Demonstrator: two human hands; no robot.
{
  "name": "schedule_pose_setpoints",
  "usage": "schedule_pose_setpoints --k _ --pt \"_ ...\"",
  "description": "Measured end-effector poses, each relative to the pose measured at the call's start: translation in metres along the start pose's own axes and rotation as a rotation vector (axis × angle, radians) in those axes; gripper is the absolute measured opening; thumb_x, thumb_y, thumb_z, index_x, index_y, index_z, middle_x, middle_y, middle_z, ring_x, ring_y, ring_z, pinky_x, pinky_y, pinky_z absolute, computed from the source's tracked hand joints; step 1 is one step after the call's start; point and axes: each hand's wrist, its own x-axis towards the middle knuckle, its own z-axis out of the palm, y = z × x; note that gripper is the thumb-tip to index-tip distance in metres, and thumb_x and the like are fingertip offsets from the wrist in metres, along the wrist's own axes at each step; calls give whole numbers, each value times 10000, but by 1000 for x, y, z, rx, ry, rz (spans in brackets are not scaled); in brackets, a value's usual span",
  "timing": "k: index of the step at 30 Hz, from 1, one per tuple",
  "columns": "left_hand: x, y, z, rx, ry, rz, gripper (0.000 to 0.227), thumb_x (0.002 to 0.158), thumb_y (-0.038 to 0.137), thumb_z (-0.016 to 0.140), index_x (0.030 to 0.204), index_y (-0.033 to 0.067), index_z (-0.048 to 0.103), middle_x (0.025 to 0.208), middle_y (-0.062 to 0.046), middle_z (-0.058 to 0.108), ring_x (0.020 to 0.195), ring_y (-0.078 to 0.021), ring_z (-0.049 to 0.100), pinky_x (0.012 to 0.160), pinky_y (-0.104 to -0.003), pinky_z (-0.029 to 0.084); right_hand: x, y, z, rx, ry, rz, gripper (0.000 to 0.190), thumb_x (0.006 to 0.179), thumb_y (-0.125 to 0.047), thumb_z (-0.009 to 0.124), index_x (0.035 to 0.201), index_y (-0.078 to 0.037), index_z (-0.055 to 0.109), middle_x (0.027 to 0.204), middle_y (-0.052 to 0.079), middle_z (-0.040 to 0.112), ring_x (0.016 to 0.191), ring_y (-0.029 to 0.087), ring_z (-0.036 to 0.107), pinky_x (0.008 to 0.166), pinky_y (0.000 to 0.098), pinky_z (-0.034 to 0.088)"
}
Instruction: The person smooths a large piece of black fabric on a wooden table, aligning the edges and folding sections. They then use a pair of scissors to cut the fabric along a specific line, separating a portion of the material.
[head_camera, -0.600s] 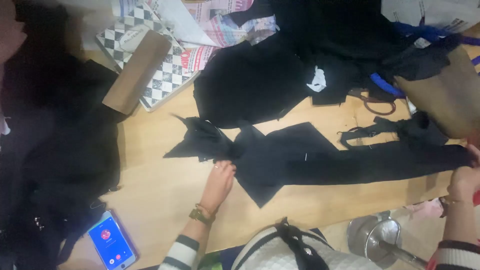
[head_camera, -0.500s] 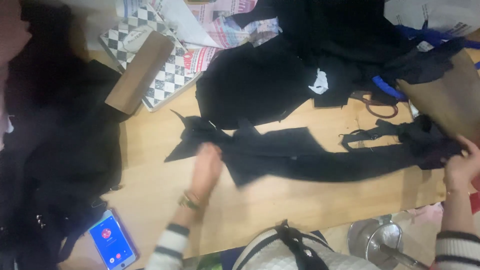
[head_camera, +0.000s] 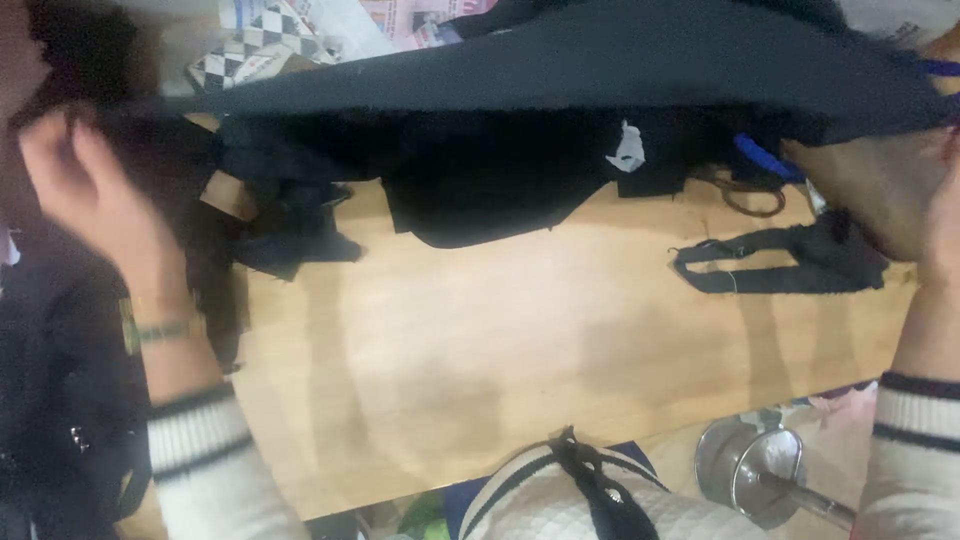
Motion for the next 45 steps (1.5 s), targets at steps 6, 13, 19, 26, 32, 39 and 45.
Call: schedule_pose_setpoints --k 6,13,19,26,32,39,45 --pt "-131 23 -68 67 -149 -367 51 1202 -23 592 1167 -51 569 1137 -195 582 1054 -278 571 903 -394 559 -99 -22 0 121 47 145 267 1123 195 549 1354 140 669 1317 305 638 1095 373 652 951 452 603" --pt "-246 29 -116 336 -423 -351 54 1059 -30 710 1044 15 684 1007 -120 654 914 -265 563 857 -376 430 -175 -31 26 89 -31 369 288 1044 103 524 1275 15 672 1418 296 604 1328 348 585 1080 405 467" --pt "-267 58 -112 650 -646 -357 328 1030 347 710 795 118 699 701 -62 629 727 -329 595 755 -466 430 -201 -49 39 280 121 847 331 1019 16 361 1161 -78 646 1351 97 612 1094 134 622 987 191 501" --pt "-272 109 -14 502 -520 -278 149 993 143 714 1080 23 695 1057 -185 682 1002 -390 615 879 -505 448 -194 -8 50 141 245 824 307 1069 -209 484 1357 -125 549 1191 66 591 990 150 597 919 287 478" --pt "-308 129 52 519 -778 -294 577 992 450 623 1498 191 522 1619 -150 430 1476 -381 404 1172 -656 267 -161 40 58 -378 -280 607 708 954 -85 785 1582 -199 478 1331 274 523 1252 449 549 993 577 459" --pt "-313 123 42 597 -836 -235 648 1015 488 473 1576 163 460 1684 -142 355 1548 -352 319 1232 -616 188 -133 124 38 -242 -346 552 49 976 -194 751 928 -182 748 948 36 746 818 223 669 779 393 497" --pt "-306 129 46 599 -862 -257 646 1039 518 397 1574 161 452 1689 -148 338 1568 -339 276 1244 -618 155 -46 149 -40 170 216 978 155 1135 -309 614 1023 -203 629 735 -26 682 629 34 716 536 172 550"
